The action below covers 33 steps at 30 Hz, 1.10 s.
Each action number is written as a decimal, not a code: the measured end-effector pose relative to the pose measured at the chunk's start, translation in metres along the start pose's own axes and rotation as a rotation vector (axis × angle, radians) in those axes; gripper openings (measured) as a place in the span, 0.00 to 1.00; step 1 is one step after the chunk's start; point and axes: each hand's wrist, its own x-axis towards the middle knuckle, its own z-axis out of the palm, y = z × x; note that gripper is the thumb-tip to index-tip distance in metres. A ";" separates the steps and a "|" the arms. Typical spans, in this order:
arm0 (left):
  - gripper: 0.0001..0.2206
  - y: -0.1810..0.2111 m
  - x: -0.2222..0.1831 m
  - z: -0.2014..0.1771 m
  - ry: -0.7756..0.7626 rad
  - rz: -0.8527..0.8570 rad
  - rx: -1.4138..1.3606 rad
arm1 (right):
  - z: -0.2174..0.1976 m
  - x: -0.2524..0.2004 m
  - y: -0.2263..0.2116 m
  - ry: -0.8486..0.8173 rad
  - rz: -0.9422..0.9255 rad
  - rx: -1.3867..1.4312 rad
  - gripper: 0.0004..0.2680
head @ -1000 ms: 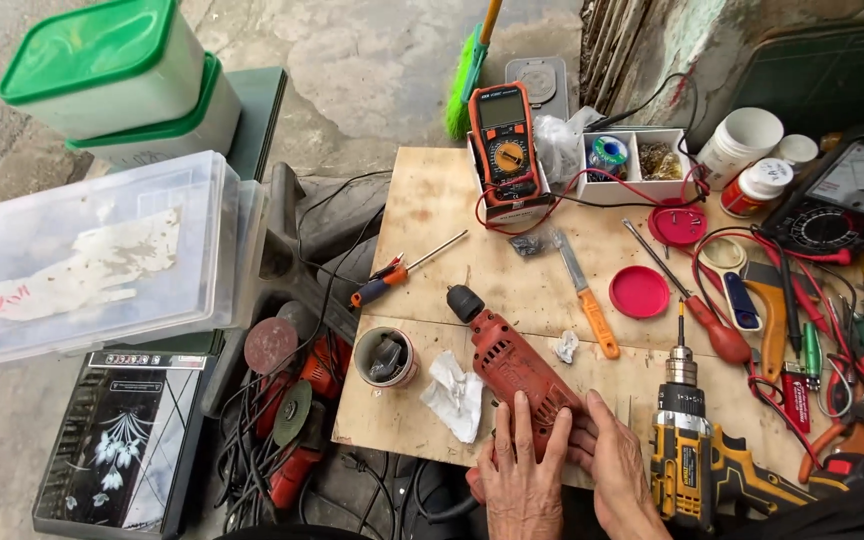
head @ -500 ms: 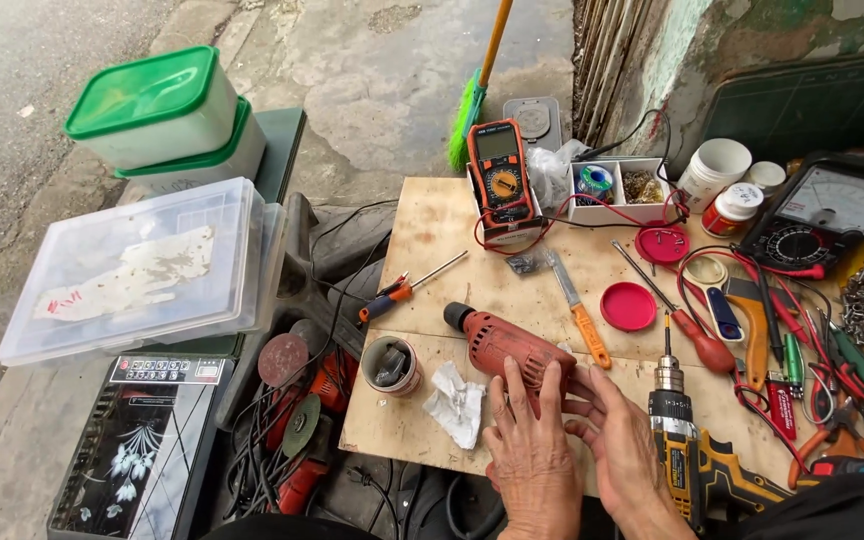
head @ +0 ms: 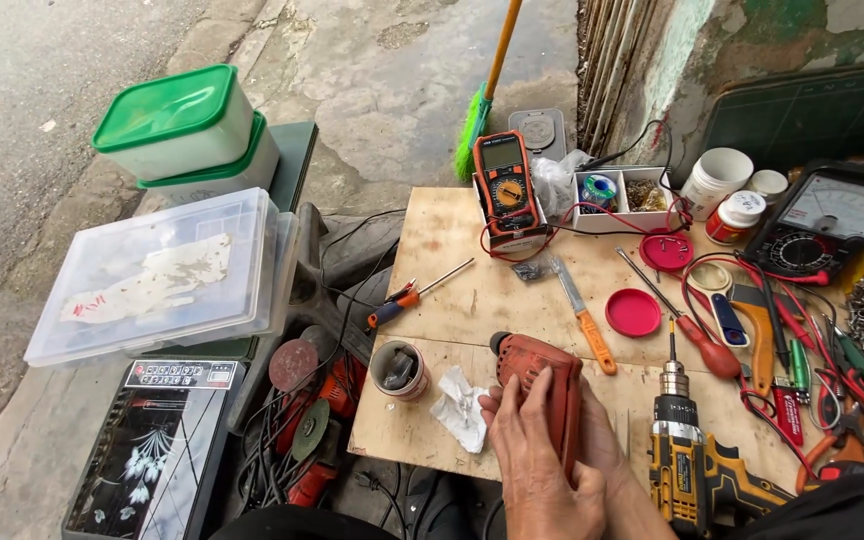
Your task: The person is reassembling a power drill, carefully placing the motor and switch into the housing before screwing it together.
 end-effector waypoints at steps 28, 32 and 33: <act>0.31 -0.037 -0.005 -0.030 0.282 -0.111 -0.117 | 0.032 0.001 0.020 0.238 -0.370 -0.251 0.18; 0.31 -0.044 -0.004 -0.031 0.317 -0.098 -0.127 | 0.028 0.006 0.021 0.212 -0.364 -0.267 0.18; 0.31 -0.047 -0.005 -0.030 0.331 -0.097 -0.152 | 0.028 0.006 0.021 0.204 -0.366 -0.277 0.18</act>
